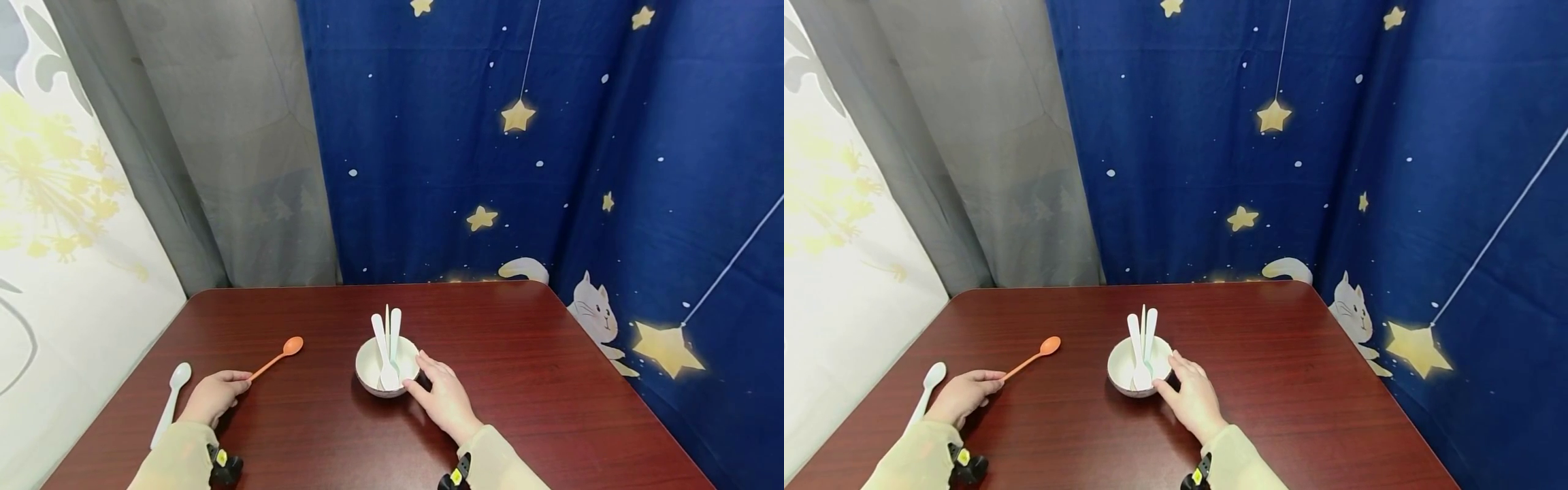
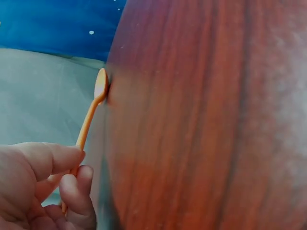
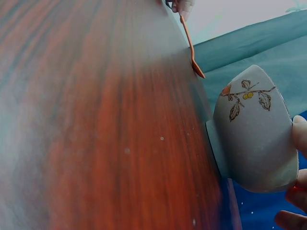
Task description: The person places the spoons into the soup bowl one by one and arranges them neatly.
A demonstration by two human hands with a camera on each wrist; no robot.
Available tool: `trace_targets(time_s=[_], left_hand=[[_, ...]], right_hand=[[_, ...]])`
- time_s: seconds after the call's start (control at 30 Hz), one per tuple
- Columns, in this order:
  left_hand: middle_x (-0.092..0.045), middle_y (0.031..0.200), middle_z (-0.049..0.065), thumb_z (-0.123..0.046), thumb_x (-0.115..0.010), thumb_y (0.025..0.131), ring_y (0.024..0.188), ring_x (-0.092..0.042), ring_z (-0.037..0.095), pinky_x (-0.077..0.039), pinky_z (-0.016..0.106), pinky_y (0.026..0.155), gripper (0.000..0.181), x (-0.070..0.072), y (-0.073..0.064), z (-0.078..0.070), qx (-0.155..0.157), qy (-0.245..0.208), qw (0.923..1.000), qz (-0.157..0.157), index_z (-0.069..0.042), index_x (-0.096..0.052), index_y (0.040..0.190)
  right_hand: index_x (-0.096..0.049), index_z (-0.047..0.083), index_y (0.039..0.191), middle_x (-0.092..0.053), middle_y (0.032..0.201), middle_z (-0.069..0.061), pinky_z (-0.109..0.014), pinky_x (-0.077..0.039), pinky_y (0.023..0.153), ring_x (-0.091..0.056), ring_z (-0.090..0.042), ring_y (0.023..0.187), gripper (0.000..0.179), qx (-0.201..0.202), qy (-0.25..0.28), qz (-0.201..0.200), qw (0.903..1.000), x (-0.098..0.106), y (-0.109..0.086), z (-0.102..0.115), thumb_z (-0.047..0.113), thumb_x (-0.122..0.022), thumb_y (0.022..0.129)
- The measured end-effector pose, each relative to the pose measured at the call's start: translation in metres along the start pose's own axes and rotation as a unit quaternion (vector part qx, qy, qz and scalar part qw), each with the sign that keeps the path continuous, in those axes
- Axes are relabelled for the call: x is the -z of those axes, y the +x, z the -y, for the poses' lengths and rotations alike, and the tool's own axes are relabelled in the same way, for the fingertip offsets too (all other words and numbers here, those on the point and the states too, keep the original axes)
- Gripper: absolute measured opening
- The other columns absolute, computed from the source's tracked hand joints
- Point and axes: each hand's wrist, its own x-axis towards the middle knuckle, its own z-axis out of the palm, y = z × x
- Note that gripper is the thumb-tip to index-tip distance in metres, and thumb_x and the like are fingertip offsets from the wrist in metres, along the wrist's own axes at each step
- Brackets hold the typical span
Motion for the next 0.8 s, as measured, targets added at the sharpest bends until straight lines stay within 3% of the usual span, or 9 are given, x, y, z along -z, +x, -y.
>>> trace_targets(time_s=[0.1, 0.27, 0.5, 0.67, 0.8], left_hand=[[-0.063, 0.090, 0.007, -0.009, -0.060, 0.092, 0.071, -0.049, 0.019, -0.042, 0.029, 0.060, 0.029, 0.003, 0.000, -0.001, 0.014, -0.009, 0.9998, 0.010, 0.010, -0.062, 0.114], [-0.063, 0.089, 0.010, -0.008, -0.058, 0.093, 0.076, -0.051, 0.020, -0.041, 0.030, 0.064, 0.029, 0.008, -0.001, -0.006, 0.004, 0.016, 0.9997, 0.019, 0.012, -0.061, 0.113], [-0.061, 0.079, 0.005, -0.013, -0.062, 0.090, 0.071, -0.051, 0.017, -0.040, 0.029, 0.062, 0.027, 0.011, -0.004, -0.010, -0.003, 0.016, 0.9995, -0.027, 0.011, -0.063, 0.102], [-0.063, 0.081, 0.003, -0.012, -0.059, 0.093, 0.070, -0.056, 0.012, -0.047, 0.024, 0.060, 0.032, 0.009, -0.004, -0.010, 0.012, -0.048, 0.9978, -0.045, 0.013, -0.058, 0.113], [-0.066, 0.084, 0.004, -0.008, -0.056, 0.095, 0.070, -0.060, 0.007, -0.052, 0.022, 0.062, 0.036, 0.006, -0.004, -0.011, 0.013, -0.121, 0.9917, -0.041, 0.017, -0.051, 0.121]], right_hand=[[-0.057, 0.002, 0.132, -0.052, 0.139, -0.010, -0.046, -0.039, 0.103, -0.049, -0.034, 0.125, 0.060, -0.001, -0.001, 0.000, 1.0000, 0.000, 0.000, 0.000, 0.043, -0.065, 0.089], [-0.057, 0.002, 0.132, -0.052, 0.139, -0.010, -0.045, -0.038, 0.103, -0.049, -0.034, 0.126, 0.060, -0.001, 0.001, 0.001, 1.0000, -0.001, 0.000, -0.001, 0.043, -0.066, 0.089], [-0.057, 0.001, 0.132, -0.053, 0.138, -0.011, -0.045, -0.038, 0.103, -0.049, -0.034, 0.125, 0.060, 0.000, 0.000, 0.001, 1.0000, -0.001, 0.000, -0.001, 0.042, -0.066, 0.089], [-0.057, 0.001, 0.132, -0.053, 0.138, -0.013, -0.046, -0.038, 0.103, -0.049, -0.034, 0.125, 0.059, 0.001, -0.001, 0.000, 1.0000, 0.000, 0.001, -0.001, 0.040, -0.067, 0.089], [-0.057, 0.001, 0.132, -0.053, 0.138, -0.012, -0.046, -0.038, 0.103, -0.049, -0.034, 0.125, 0.058, 0.000, -0.001, 0.000, 1.0000, 0.000, 0.001, 0.000, 0.039, -0.067, 0.089]])
